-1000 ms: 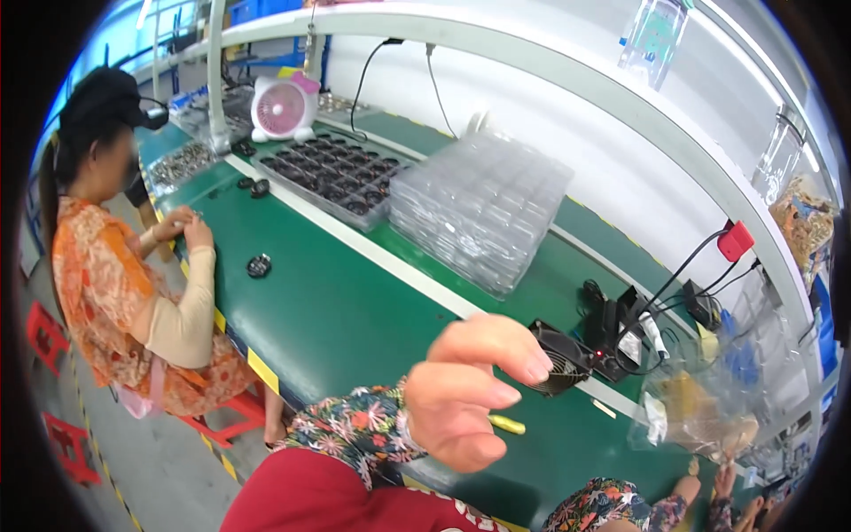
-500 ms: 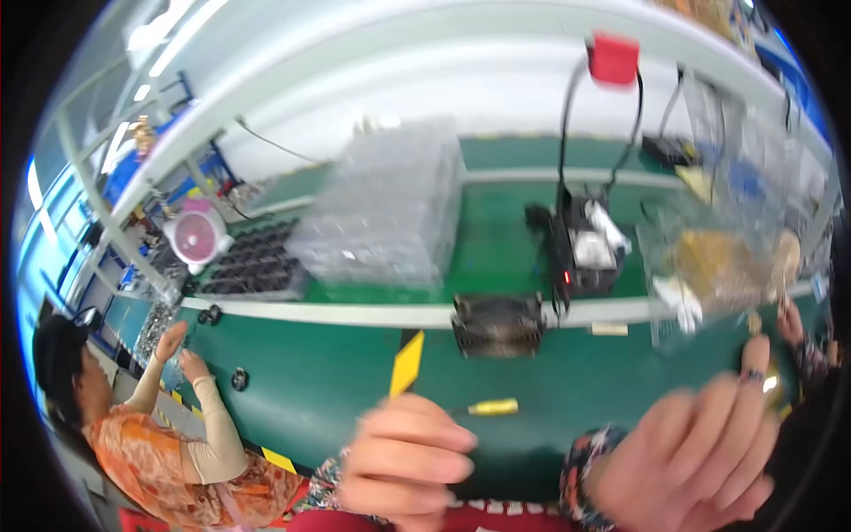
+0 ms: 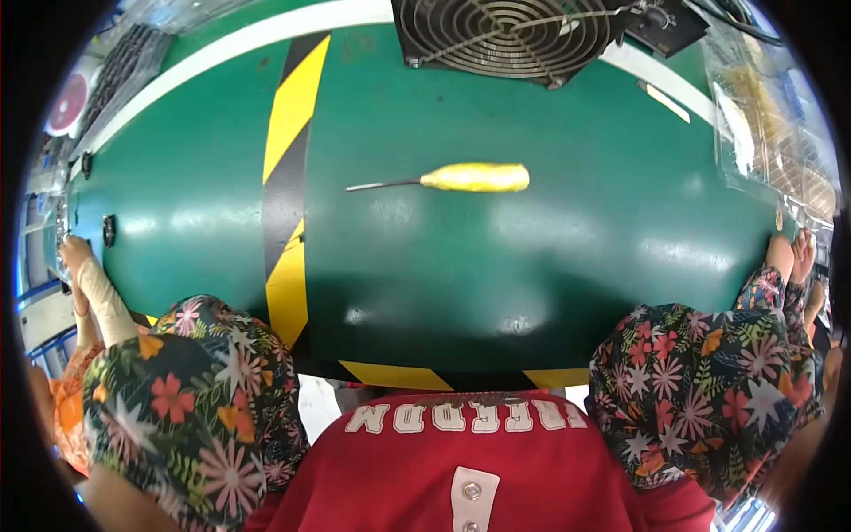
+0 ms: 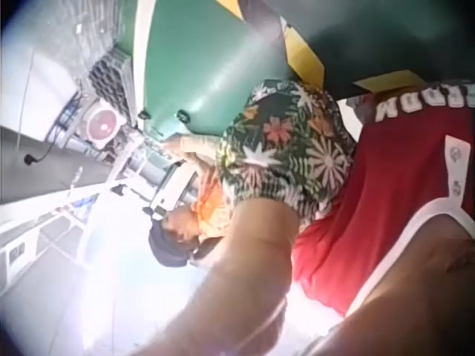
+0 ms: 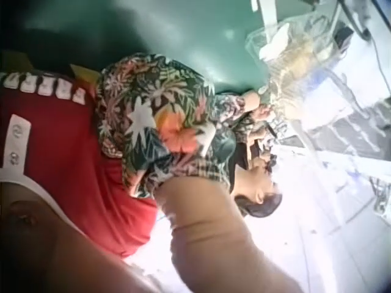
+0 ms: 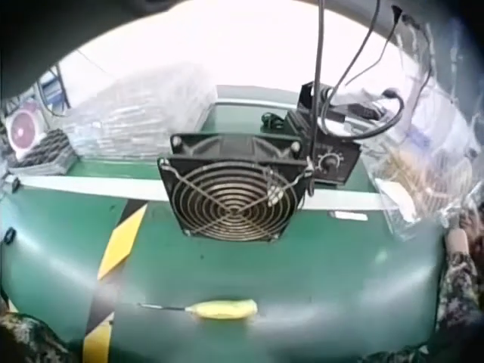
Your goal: The person solders electronic components onto small circular plastic parts using a soldering iron on an assembly workbench.
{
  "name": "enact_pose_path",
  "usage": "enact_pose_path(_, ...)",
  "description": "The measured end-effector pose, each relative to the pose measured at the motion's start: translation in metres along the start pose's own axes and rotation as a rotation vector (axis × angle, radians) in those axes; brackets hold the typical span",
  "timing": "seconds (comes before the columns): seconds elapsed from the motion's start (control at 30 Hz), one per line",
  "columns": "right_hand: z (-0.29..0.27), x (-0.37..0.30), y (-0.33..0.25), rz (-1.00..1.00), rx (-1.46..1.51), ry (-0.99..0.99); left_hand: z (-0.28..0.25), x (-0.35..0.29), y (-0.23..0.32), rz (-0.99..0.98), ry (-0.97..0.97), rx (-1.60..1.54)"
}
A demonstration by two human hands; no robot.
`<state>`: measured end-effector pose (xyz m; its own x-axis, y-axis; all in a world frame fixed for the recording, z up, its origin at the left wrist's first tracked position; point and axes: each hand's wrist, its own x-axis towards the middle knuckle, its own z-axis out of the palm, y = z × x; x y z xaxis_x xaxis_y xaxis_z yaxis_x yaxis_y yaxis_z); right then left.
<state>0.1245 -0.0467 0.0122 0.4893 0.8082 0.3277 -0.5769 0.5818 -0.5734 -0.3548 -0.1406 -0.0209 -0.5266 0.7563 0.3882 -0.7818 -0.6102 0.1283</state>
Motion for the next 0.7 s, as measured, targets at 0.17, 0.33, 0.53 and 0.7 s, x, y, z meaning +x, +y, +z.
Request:
enact_pose_path(0.17,-0.006,-0.008,0.006,-0.055,-0.064,0.004,-0.102,0.043,0.170,-0.090,0.227,-0.273)
enact_pose_path(0.33,-0.007,0.000,0.012,-0.160,-0.063,-0.024,-0.165,0.084,0.243,-0.175,0.370,-0.563)
enact_pose_path(0.53,-0.001,0.016,0.019,-0.328,-0.030,-0.098,-0.202,0.129,0.274,0.061,0.480,-1.460)
enact_pose_path(0.7,0.013,0.031,0.021,-0.476,0.003,-0.200,-0.214,0.130,0.291,0.160,0.428,-1.579)
